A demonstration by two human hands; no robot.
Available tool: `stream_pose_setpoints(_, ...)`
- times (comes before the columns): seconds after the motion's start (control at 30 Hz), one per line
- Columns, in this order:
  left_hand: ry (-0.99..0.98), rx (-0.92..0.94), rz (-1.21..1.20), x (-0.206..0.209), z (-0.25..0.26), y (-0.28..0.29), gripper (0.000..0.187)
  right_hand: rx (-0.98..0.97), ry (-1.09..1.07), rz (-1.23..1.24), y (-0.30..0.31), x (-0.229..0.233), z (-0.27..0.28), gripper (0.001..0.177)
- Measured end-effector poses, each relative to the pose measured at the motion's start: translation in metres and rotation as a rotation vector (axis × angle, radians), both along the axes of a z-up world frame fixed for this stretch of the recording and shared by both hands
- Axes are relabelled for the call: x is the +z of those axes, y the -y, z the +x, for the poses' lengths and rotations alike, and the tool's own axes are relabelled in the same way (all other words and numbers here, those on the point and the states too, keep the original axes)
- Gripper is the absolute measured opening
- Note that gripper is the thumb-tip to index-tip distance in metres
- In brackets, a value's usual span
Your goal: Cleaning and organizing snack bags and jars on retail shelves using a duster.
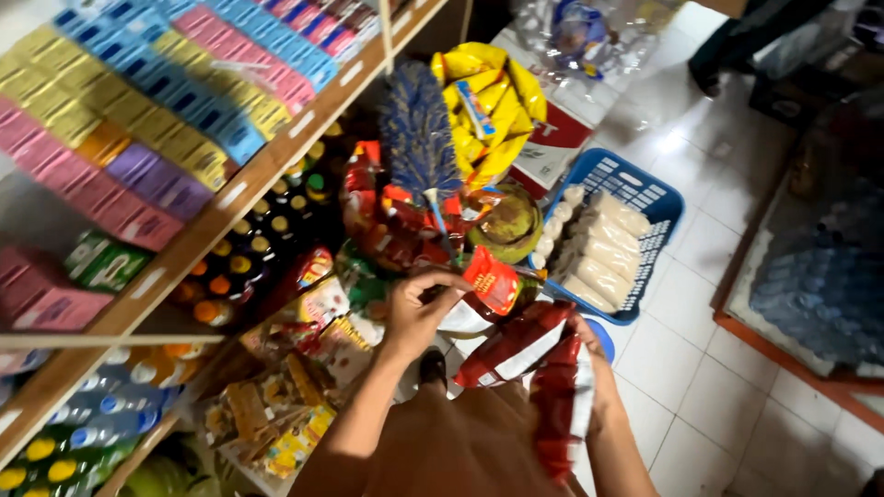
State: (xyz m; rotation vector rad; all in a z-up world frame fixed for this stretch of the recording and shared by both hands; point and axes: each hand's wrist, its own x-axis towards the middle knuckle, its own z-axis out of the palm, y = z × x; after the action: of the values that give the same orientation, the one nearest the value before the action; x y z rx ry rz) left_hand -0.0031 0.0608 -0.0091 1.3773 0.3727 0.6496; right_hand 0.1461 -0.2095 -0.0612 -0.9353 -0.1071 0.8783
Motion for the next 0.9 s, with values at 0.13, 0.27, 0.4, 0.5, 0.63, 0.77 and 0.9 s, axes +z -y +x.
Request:
stream_pose_setpoints(0.13,0.012,-0.19,-0.163,0.013,0.024,0.015,0.012,-0.038,-0.01,-0.006,0.0,0.002,0.011,0.012)
stream_pose_setpoints(0.27,0.081,-0.334,-0.11,0.06,0.022,0.02,0.033,-0.051,-0.032,-0.011,-0.001,-0.011,0.025,0.013)
stream_pose_setpoints(0.4,0.237,-0.472,-0.087,0.073,0.025,0.031,0.09,-0.046,-0.053,-0.019,-0.003,-0.035,0.045,0.015)
stream_pose_setpoints(0.5,0.22,-0.448,-0.109,0.069,0.029,0.037,0.105,-0.031,-0.076,-0.027,-0.002,-0.064,0.057,0.016)
stream_pose_setpoints(0.63,0.043,-0.335,0.038,0.047,0.036,0.043,0.087,-0.004,-0.096,-0.043,0.001,-0.096,0.077,0.017)
stream_pose_setpoints(0.77,-0.038,-0.293,-0.01,0.026,0.042,0.047,0.069,0.008,-0.116,-0.06,0.006,-0.115,0.059,0.018)
stream_pose_setpoints(0.9,0.018,-0.206,-0.088,-0.001,0.045,0.038,0.052,-0.056,-0.107,-0.07,0.016,-0.101,0.044,0.019)
